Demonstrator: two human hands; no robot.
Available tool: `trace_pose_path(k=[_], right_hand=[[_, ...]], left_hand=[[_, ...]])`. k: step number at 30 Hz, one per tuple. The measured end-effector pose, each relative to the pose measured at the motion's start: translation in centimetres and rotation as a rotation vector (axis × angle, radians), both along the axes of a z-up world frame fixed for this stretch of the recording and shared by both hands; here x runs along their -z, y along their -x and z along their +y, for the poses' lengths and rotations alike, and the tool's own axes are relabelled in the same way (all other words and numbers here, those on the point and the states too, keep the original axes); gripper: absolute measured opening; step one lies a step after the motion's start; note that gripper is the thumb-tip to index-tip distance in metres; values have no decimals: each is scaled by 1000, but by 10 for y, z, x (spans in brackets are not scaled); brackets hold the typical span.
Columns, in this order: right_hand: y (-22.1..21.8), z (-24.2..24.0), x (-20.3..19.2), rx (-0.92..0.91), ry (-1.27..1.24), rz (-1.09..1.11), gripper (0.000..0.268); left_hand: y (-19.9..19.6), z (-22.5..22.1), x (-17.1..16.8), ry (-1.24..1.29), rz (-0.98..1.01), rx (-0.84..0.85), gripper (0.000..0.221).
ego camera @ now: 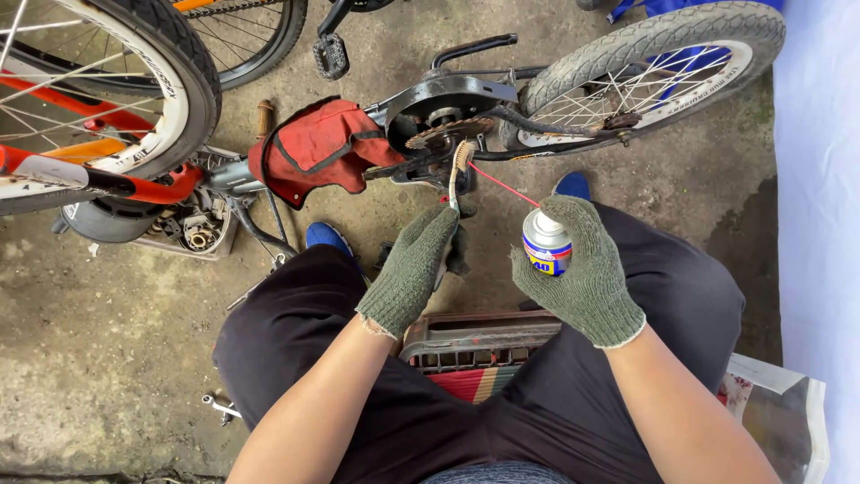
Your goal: Cleaning the chain and gears of a bicycle using a toothbrush and spray lubricant
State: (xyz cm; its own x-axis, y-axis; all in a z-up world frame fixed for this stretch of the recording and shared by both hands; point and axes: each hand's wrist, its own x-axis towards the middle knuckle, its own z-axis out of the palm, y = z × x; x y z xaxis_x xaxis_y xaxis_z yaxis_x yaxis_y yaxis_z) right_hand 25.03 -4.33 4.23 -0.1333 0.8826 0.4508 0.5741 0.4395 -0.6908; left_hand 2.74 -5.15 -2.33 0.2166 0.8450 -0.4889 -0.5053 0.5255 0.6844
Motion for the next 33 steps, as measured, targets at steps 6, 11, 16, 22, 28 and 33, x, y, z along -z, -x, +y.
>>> trace_pose_path(k=[6, 11, 16, 22, 28, 33], right_hand=[[2, 3, 15, 29, -173, -54, 61], [2, 5, 15, 39, -155, -65, 63], [3, 7, 27, 151, -251, -128, 66], [-4, 4, 13, 77, -88, -102, 72], [-8, 4, 0, 7, 27, -68, 71], [-7, 6, 14, 46, -61, -99, 72]], left_hand=[[-1, 0, -3, 0, 10, 0, 44], [-2, -1, -4, 8, 17, -1, 43], [-3, -2, -5, 12, 25, -2, 43], [-6, -3, -7, 18, 36, 0, 42], [-7, -4, -8, 26, 47, 0, 42], [-8, -3, -10, 30, 59, 1, 41]])
